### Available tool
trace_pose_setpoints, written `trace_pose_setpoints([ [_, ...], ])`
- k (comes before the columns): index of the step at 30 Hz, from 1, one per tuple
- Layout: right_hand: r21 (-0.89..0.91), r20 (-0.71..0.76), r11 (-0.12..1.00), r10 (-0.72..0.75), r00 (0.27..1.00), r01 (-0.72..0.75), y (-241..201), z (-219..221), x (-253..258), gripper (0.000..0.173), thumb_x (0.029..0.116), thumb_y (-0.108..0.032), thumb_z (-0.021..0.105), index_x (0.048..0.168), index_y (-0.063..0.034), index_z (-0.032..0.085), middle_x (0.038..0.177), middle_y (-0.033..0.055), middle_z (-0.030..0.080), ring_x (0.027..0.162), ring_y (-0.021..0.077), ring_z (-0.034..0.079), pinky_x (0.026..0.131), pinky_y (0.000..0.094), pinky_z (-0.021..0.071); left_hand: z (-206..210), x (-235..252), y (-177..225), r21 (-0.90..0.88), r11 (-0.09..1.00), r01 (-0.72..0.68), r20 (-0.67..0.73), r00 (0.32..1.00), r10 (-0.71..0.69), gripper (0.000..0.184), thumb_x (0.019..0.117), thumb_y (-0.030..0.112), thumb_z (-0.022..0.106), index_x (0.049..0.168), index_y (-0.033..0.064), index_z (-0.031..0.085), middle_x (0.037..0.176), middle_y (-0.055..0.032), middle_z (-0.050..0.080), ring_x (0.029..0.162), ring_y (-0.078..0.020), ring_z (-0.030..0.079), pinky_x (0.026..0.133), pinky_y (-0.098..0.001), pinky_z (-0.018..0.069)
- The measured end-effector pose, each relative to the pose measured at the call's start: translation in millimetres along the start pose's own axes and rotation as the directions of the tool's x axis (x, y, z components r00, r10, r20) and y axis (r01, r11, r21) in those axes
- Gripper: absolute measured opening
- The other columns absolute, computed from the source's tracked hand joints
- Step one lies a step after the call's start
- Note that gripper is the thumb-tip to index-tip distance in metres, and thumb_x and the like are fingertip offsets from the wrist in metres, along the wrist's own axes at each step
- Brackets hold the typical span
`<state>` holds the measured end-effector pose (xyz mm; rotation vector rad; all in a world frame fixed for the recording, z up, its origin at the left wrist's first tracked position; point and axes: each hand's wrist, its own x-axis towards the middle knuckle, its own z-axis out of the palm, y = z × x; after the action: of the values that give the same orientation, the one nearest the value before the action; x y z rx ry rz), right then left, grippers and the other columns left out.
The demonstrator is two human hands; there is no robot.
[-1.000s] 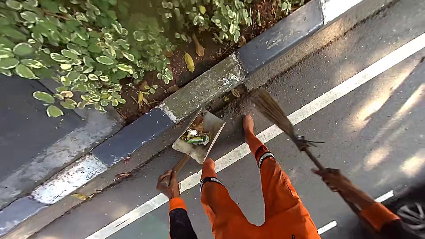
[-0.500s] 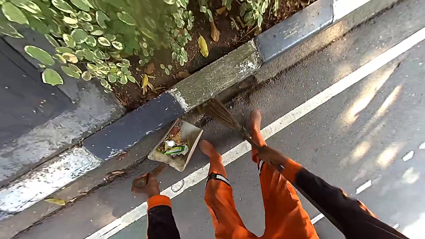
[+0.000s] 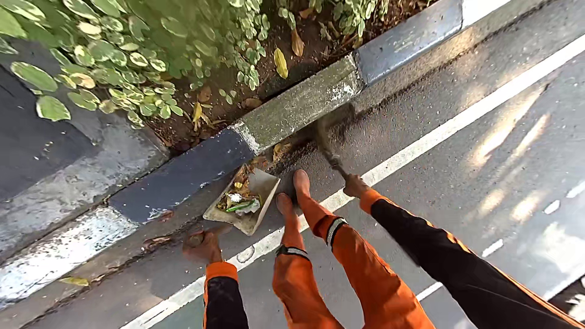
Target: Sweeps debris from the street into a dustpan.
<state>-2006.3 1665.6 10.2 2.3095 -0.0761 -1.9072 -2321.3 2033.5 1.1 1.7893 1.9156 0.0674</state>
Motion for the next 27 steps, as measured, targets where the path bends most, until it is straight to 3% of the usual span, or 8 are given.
trace_pose_setpoints([
  [2,0.044,0.085,0.999,-0.02,0.996,0.017,26,7,-58,0.045,0.0914,-0.015,0.069,0.131,0.0014,0.058,0.107,0.0259,0.065,0.094,0.0395,0.066,0.08,0.0599,0.0532,-3,4,7,0.055,0.998,0.009,0.018,1.0,-0.01,0.054,0.0796,0.005,0.079,0.127,-0.0118,0.059,0.12,-0.0276,0.067,0.114,-0.0313,0.066,0.102,-0.0409,0.0511],
  [5,0.214,0.202,0.96,0.137,0.97,-0.181,80,-6,-140,0.014,0.0936,-0.011,0.06,0.101,-0.0001,0.057,0.066,0.0065,0.051,0.05,0.0169,0.051,0.049,0.0365,0.0464,0,3,18,0.144,0.989,-0.025,0.02,1.0,0.022,0.037,0.0773,0.008,0.077,0.11,-0.006,0.069,0.11,-0.0257,0.071,0.108,-0.0366,0.068,0.096,-0.0507,0.0511],
  [7,0.267,0.069,0.936,0.221,0.973,-0.231,108,-15,-157,0.014,0.0954,-0.011,0.059,0.101,0.002,0.059,0.068,0.0094,0.053,0.052,0.0197,0.052,0.051,0.0395,0.0474,0,3,30,0.185,0.983,-0.021,0.027,1.0,0.016,0.034,0.0781,0.008,0.075,0.109,-0.0039,0.07,0.11,-0.0246,0.071,0.108,-0.0366,0.068,0.095,-0.0514,0.0506],
  [10,0.219,-0.21,0.937,0.316,0.925,-0.271,91,-41,-107,0.039,0.095,-0.013,0.064,0.125,0.0111,0.059,0.112,0.0324,0.064,0.102,0.0459,0.065,0.087,0.0633,0.0513,3,8,36,0.22,0.976,0.002,0.018,1.0,-0.006,0.031,0.0786,0.008,0.076,0.108,-0.0009,0.072,0.107,-0.0217,0.073,0.106,-0.0353,0.069,0.093,-0.0514,0.0522],
  [13,0.134,-0.218,0.958,0.278,0.936,-0.253,21,-23,-22,0.06,0.0961,-0.013,0.061,0.15,0.0076,0.042,0.141,0.0341,0.054,0.131,0.0482,0.055,0.106,0.0629,0.0455,2,13,31,0.21,0.978,-0.022,0.029,0.999,0.016,0.027,0.0779,0.007,0.076,0.104,-0.0002,0.073,0.101,-0.0188,0.074,0.1,-0.0322,0.071,0.089,-0.0501,0.053],
  [19,-0.116,0.093,0.993,-0.001,0.996,0.012,-95,88,-54,0.055,0.0882,-0.01,0.069,0.138,0.0071,0.053,0.136,0.033,0.056,0.125,0.0503,0.057,0.097,0.0683,0.0491,-15,26,7,0.215,0.977,0.0,0.052,0.999,-0.011,0.034,0.0779,0.013,0.079,0.109,0.0008,0.072,0.106,-0.0192,0.073,0.103,-0.0325,0.07,0.09,-0.0506,0.0536],
  [23,-0.125,0.194,0.991,-0.016,0.981,0.041,-43,66,-149,0.041,0.0892,-0.016,0.074,0.121,0.0085,0.062,0.114,0.0305,0.064,0.106,0.0464,0.064,0.088,0.0651,0.0508,-42,38,-17,0.059,0.997,-0.043,0.055,0.998,0.04,0.035,0.0775,0.008,0.08,0.109,-0.0025,0.071,0.104,-0.0189,0.074,0.1,-0.0298,0.07,0.091,-0.0486,0.054],
  [27,-0.061,0.187,0.991,0.132,0.973,-0.123,25,30,-221,0.014,0.0908,-0.008,0.069,0.094,0.003,0.06,0.074,0.0157,0.057,0.06,0.0273,0.058,0.057,0.0467,0.0489,-57,39,-25,0.06,0.996,-0.068,0.063,0.996,0.064,0.029,0.0773,0.008,0.078,0.104,-0.0018,0.073,0.101,-0.0197,0.074,0.098,-0.0328,0.071,0.089,-0.0515,0.053],
])
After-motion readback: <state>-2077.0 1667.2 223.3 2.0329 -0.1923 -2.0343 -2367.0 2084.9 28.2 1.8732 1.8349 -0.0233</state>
